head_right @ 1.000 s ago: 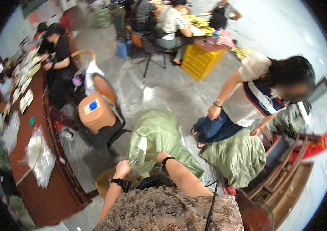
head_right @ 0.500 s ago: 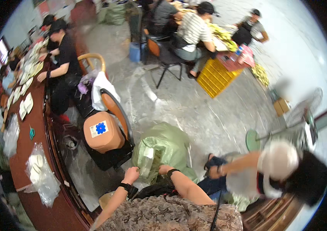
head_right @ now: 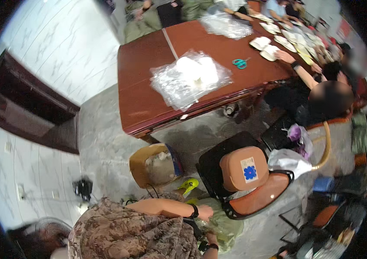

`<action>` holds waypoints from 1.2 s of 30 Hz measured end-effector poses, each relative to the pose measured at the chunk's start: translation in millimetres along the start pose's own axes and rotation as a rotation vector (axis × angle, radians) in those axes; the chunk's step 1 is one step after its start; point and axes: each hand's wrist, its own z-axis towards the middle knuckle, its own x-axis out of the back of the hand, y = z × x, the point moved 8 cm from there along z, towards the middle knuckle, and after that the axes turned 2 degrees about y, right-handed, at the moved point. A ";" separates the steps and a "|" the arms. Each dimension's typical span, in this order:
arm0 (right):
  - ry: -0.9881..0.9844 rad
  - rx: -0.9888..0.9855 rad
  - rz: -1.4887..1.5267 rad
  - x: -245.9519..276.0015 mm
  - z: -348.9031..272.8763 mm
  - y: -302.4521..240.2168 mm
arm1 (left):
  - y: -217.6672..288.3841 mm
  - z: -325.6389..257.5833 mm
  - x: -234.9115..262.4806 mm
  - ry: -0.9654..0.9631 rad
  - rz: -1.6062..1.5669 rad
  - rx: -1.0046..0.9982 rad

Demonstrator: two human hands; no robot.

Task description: Package shoes into plastic bags and sort them into larger sacks.

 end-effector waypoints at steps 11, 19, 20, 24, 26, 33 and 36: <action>-0.003 0.194 -0.243 -34.1 130.8 61.3 | -1.0 8.6 21.2 0.053 -0.084 -0.033; -0.149 0.046 -0.160 -9.2 46.8 -14.1 | -26.7 -22.3 -9.7 0.143 -0.098 0.154; -0.176 -0.035 -0.184 -6.5 27.5 -26.8 | -27.6 -27.6 -16.7 0.153 -0.078 0.167; -0.193 -0.093 -0.196 -12.5 41.2 17.3 | -3.1 -23.9 -33.7 0.071 0.002 0.161; -0.200 0.078 -0.250 -24.9 14.6 -9.8 | -3.4 -28.8 -43.2 0.127 0.037 0.108; -0.262 0.145 -0.078 -38.8 -47.8 -35.0 | -9.2 -23.3 -50.9 -0.110 0.066 0.128; -0.213 -0.131 -0.015 -25.9 -84.4 -65.0 | -11.8 -35.2 -29.8 0.020 0.060 0.119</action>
